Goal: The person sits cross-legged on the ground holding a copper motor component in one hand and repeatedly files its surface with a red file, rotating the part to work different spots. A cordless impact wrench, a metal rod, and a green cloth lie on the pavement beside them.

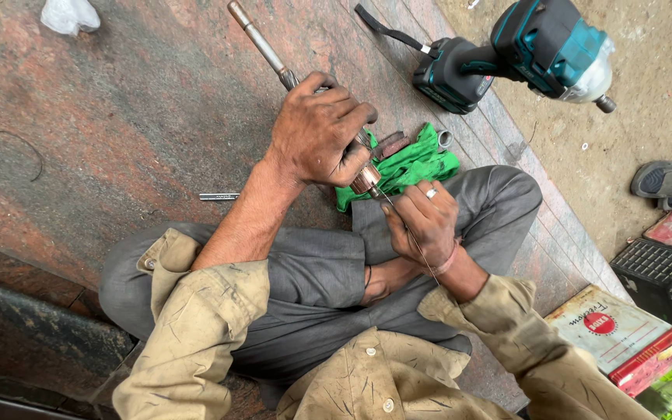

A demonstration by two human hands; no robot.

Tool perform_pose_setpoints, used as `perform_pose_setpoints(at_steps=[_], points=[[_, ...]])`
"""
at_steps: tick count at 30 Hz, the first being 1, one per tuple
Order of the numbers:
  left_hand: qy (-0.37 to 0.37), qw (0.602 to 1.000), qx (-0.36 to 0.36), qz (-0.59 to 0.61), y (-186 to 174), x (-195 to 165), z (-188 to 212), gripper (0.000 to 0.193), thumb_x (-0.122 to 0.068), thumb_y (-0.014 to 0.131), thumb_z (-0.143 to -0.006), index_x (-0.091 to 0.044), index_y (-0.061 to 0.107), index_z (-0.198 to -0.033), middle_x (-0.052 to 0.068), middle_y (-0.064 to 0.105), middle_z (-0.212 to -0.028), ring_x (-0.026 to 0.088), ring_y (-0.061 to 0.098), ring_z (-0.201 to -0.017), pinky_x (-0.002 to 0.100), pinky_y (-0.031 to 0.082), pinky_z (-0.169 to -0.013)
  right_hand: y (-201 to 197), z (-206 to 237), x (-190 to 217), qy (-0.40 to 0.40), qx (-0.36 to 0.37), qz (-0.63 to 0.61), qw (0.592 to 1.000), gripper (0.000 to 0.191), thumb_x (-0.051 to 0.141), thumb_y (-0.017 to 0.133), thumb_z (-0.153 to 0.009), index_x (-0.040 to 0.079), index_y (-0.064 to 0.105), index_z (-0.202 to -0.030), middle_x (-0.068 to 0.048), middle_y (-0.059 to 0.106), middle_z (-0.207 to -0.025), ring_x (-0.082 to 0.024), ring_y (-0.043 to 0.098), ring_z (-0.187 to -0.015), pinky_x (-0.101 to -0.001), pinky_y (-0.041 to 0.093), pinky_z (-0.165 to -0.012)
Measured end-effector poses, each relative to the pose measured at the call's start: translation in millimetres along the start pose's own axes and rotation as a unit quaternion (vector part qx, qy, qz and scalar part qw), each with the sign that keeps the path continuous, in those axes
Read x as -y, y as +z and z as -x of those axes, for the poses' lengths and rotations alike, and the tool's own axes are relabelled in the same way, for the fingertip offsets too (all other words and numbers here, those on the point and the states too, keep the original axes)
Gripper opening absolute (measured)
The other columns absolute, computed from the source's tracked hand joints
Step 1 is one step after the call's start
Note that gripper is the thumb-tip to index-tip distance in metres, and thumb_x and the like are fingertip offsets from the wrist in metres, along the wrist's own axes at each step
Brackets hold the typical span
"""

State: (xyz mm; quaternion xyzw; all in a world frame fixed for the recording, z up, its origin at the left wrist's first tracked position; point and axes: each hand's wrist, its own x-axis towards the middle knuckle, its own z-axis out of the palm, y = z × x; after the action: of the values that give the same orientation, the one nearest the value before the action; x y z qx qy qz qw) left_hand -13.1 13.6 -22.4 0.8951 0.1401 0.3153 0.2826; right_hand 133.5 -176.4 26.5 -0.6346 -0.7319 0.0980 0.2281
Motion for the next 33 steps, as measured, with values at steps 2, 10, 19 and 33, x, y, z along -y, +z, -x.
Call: perform_pose_setpoints(at_steps=[2,10,19,33], points=[[0.0,1.0,0.001,0.003,0.2,0.1,-0.2,0.037,-0.034,0.072,-0.073,-0.007,0.07,-0.098,0.007,0.067,-0.079,0.025,0.066,-0.084,0.043,0.047,-0.093,-1.0,-1.6,-2.4,-0.016,0.004,0.008,1.0,0.022,0.005,0.077,-0.078,0.005,0.055,-0.078,-0.009,0.048,-0.075,-0.03,0.051,-0.069,-0.0431,0.039,-0.064],[-0.005,1.0,-0.003,-0.004,0.1,-1.0,1.2,0.037,-0.034,0.072,-0.074,-0.006,0.07,-0.098,0.007,0.067,-0.079,0.025,0.066,-0.083,0.043,0.047,-0.093,0.1,9.9,-8.3,-0.002,0.009,0.002,1.0,0.025,0.005,0.077,-0.079,0.006,0.053,-0.075,-0.01,0.048,-0.074,-0.031,0.051,-0.068,-0.0435,0.04,-0.065],[0.008,1.0,-0.001,-0.023,1.4,1.0,3.2,0.039,-0.034,0.071,-0.071,-0.006,0.07,-0.098,0.006,0.069,-0.08,0.024,0.066,-0.084,0.042,0.047,-0.094,0.7,20.2,-1.1,0.179,-0.036,-0.151,0.972,0.029,0.02,0.061,-0.099,0.0,0.051,-0.08,-0.012,0.043,-0.074,-0.029,0.045,-0.066,-0.0409,0.036,-0.064],[0.009,1.0,-0.007,-0.015,7.8,3.4,5.9,0.037,-0.031,0.071,-0.072,-0.006,0.07,-0.098,0.004,0.066,-0.076,0.023,0.065,-0.081,0.042,0.047,-0.091,-6.8,10.3,3.6,0.163,0.0,-0.162,0.973,0.022,0.013,0.06,-0.098,-0.001,0.057,-0.083,-0.012,0.047,-0.074,-0.028,0.048,-0.066,-0.0403,0.038,-0.064]])
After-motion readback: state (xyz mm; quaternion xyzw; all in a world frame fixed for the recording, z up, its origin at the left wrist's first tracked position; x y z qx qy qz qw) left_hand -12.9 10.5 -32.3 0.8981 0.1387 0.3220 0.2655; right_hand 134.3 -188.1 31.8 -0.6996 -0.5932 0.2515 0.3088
